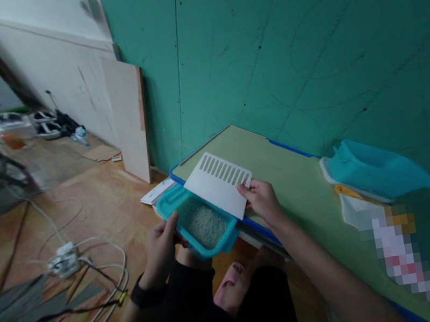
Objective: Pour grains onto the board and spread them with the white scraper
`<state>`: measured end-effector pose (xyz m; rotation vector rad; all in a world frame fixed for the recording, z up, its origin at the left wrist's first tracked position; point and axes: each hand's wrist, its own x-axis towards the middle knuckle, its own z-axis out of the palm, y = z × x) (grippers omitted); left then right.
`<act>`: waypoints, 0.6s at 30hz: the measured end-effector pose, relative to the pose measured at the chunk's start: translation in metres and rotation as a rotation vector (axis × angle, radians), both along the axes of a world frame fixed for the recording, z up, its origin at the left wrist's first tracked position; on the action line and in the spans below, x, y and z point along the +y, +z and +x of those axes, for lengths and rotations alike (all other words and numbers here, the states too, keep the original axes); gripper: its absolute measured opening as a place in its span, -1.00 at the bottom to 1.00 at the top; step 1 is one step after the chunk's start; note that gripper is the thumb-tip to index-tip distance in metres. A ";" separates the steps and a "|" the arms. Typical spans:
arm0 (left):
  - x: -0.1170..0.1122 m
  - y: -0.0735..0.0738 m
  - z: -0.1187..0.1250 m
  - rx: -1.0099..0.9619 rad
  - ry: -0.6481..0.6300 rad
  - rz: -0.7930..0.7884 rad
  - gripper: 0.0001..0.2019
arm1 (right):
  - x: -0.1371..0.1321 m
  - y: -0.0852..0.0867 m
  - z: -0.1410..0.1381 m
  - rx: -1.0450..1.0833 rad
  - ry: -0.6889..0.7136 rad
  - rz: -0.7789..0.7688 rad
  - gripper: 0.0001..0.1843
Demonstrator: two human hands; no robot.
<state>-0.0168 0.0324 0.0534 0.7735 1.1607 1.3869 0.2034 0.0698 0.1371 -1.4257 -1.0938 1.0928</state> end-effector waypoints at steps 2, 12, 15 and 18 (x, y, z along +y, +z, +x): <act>0.000 0.000 0.001 -0.006 0.001 0.002 -0.50 | 0.000 -0.001 0.001 0.024 0.027 -0.016 -0.47; -0.012 -0.035 -0.015 -0.027 0.012 -0.039 -0.55 | -0.053 -0.011 0.023 0.233 -0.011 -0.004 -0.54; -0.025 -0.051 -0.024 -0.111 -0.036 -0.074 -0.56 | -0.083 -0.016 0.038 0.295 -0.094 0.063 -0.56; -0.041 -0.061 -0.040 -0.170 0.038 -0.068 -0.59 | -0.107 -0.020 0.059 0.344 -0.212 0.121 -0.54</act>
